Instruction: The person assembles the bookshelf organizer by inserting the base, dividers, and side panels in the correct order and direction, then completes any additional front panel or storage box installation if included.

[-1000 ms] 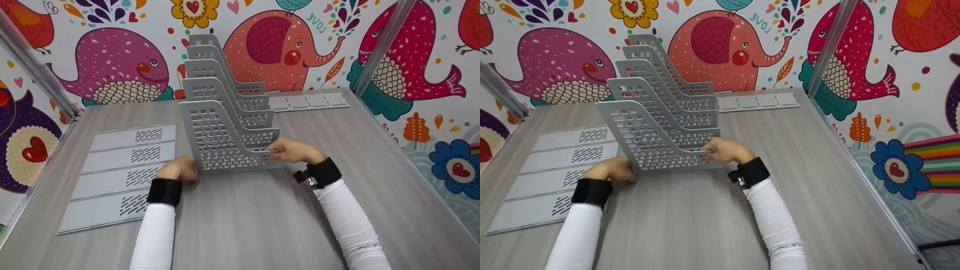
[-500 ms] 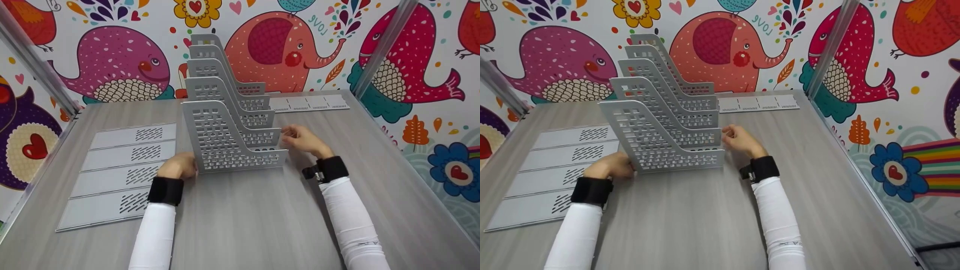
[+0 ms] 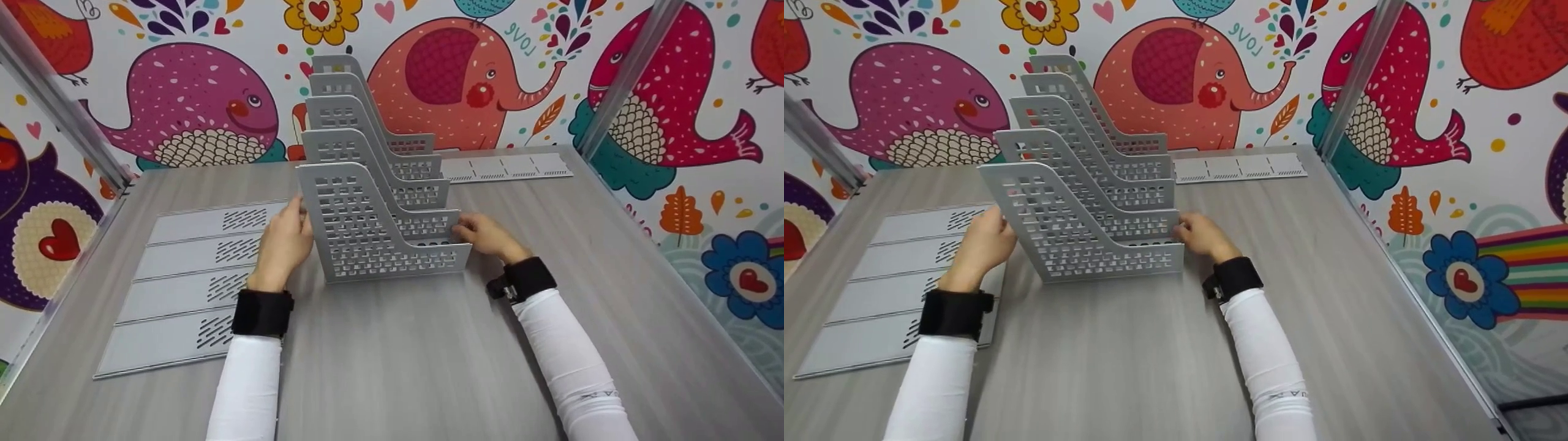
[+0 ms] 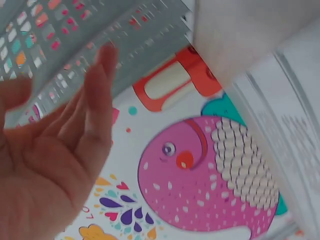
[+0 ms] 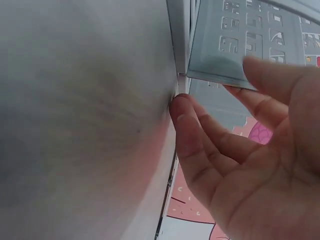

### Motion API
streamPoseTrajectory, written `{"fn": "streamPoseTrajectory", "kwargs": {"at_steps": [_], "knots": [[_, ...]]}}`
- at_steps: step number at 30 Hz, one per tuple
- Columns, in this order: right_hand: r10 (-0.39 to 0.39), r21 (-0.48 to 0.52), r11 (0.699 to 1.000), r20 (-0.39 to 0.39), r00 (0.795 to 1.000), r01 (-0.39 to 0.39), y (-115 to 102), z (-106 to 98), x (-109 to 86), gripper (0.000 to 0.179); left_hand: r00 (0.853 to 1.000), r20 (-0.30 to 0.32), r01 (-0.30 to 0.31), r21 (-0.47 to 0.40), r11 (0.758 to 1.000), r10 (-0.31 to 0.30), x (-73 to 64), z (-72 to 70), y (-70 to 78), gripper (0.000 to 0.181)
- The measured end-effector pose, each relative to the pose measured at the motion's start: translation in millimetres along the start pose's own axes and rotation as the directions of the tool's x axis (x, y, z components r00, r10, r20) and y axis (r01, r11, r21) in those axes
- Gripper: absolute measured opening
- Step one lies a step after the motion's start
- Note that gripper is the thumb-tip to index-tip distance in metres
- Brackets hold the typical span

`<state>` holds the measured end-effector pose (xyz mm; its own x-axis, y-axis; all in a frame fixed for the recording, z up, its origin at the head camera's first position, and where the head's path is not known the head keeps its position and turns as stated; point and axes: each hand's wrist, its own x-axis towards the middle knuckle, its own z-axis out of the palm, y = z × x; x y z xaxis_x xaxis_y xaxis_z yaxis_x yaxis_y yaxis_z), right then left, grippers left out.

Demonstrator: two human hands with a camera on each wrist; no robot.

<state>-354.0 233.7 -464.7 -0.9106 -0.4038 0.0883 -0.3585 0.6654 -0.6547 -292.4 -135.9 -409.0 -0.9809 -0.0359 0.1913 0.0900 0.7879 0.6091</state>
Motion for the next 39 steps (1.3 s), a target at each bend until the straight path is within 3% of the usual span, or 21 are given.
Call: {"fn": "streamPoseTrajectory", "kwargs": {"at_steps": [4,12,17,20,23,26,28,33,36,39], "knots": [[-0.003,0.005,1.000,-0.013,1.000,0.003,-1.3,-3.3,0.4,0.019,0.999,-0.029,-0.047,-0.083,0.995,0.044,0.7,0.1,2.2,0.040],[0.031,0.140,0.990,-0.015,0.999,-0.029,-2.9,-21.8,-9.3,0.021,0.994,-0.048,-0.104,-0.089,0.991,0.100,-0.3,-0.1,1.3,0.034],[0.060,0.265,0.962,0.008,0.998,-0.060,-3.9,-37.8,-14.8,0.023,0.986,-0.141,-0.109,-0.134,0.985,0.090,-0.8,-2.0,3.3,0.035],[0.061,0.296,0.954,-0.016,0.998,-0.053,-6.0,-47.0,-17.5,0.025,0.963,-0.247,-0.160,-0.191,0.968,0.110,-2.5,-3.7,3.7,0.037],[0.057,0.329,0.944,-0.046,0.997,-0.039,-10.5,-56.2,-20.3,0.026,0.922,-0.355,-0.252,-0.240,0.938,0.157,-4.4,-6.6,3.4,0.039],[0.060,0.371,0.928,-0.073,0.996,-0.028,-16.6,-65.5,-24.4,0.027,0.887,-0.431,-0.306,-0.281,0.910,0.164,-5.4,-11.5,3.6,0.027],[0.059,0.398,0.917,-0.099,0.993,-0.015,-20.8,-71.4,-27.3,0.028,0.876,-0.458,-0.322,-0.330,0.887,0.148,-5.4,-15.7,3.1,0.027],[0.072,0.423,0.906,-0.184,0.980,0.013,-30.4,-84.8,-37.3,0.029,0.872,-0.476,-0.326,-0.387,0.863,0.115,-5.3,-25.4,-0.5,0.055],[0.079,0.437,0.899,-0.219,0.973,0.025,-35.4,-91.8,-43.8,0.029,0.865,-0.480,-0.346,-0.363,0.865,0.144,-5.9,-29.0,-1.1,0.055],[0.086,0.444,0.895,-0.238,0.967,0.030,-40.6,-98.1,-49.8,0.030,0.848,-0.486,-0.397,-0.318,0.861,0.212,-6.4,-30.3,0.3,0.046]]}}
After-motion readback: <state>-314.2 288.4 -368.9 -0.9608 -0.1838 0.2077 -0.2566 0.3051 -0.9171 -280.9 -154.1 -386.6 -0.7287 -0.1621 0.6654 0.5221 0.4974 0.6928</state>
